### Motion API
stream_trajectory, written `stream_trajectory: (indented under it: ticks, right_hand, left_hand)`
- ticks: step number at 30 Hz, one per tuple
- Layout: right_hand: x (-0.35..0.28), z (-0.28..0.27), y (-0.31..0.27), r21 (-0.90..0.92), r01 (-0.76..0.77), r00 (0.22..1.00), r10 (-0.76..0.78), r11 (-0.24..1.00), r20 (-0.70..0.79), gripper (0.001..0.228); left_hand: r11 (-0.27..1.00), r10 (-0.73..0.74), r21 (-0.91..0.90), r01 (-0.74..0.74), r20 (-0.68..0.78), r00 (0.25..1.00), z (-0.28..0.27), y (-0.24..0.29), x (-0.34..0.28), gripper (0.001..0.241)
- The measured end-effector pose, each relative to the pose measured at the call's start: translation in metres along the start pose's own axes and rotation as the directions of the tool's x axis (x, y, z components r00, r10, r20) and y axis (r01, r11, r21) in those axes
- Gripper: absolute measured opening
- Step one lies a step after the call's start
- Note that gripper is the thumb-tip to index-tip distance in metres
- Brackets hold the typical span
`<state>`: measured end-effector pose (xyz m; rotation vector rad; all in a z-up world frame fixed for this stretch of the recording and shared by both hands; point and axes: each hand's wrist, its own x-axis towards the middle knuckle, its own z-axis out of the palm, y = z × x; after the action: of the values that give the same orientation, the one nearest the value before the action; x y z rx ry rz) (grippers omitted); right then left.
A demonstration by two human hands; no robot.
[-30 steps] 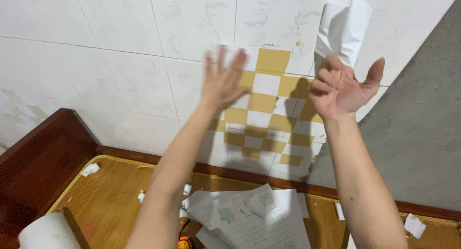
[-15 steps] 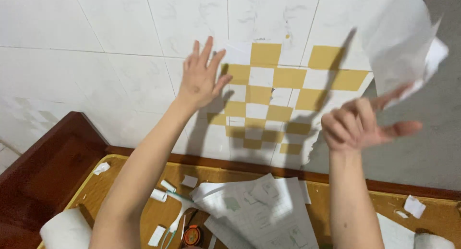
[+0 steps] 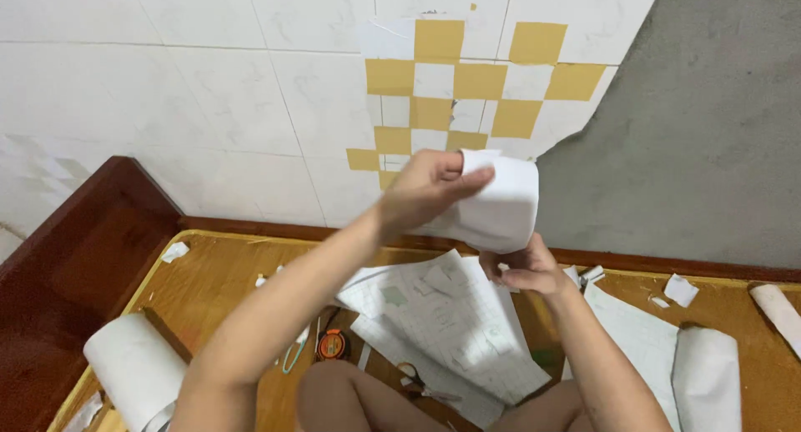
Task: Cutting small pieces of white adhesive vinyl and applying them to a wall with a checkered pattern.
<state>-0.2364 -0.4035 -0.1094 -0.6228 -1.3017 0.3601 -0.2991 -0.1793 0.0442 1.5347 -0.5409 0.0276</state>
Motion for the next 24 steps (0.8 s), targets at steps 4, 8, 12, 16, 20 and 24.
stream_trajectory:
  ticks: [4, 8, 12, 16, 20, 24]
  right_hand:
    - [0.002, 0.032, -0.036, -0.269, -0.378, 0.917, 0.320, 0.886, -0.236, 0.019]
    - [-0.015, 0.063, -0.035, -0.029, -0.474, 0.772, 0.400, 0.880, -0.494, 0.034]
    - [-0.044, 0.028, -0.042, 0.056, -0.468, 0.810, 0.453, 0.882, -0.373, 0.040]
    - [-0.094, -0.035, -0.056, 0.007, -0.765, 0.571, 0.683, 0.644, -0.456, 0.103]
    - [-0.055, -0.021, -0.069, -0.034, -0.552, 0.752, 0.480, 0.833, -0.451, 0.121]
    - [0.018, 0.031, -0.066, -0.085, -0.602, 0.761, 0.539, 0.794, -0.360, 0.142]
  left_hand:
    - [0.944, 0.005, 0.330, 0.016, -0.065, 0.998, -0.010, 0.007, -0.020, 0.032]
    - [0.749, 0.391, 0.632, -0.199, -0.179, 0.903, 0.010, 0.005, -0.045, 0.039]
    - [0.611, 0.598, 0.695, -0.378, -0.093, 0.796, 0.025, -0.012, -0.064, 0.054]
    - [0.571, 0.610, 0.693, -0.441, 0.002, 0.792, 0.023, -0.009, -0.075, 0.019]
    - [0.562, 0.315, 0.806, -0.185, -0.002, 0.949, 0.039, -0.050, -0.083, 0.048]
    - [0.573, 0.194, 0.796, -0.195, 0.100, 0.976, 0.045, -0.054, -0.081, 0.049]
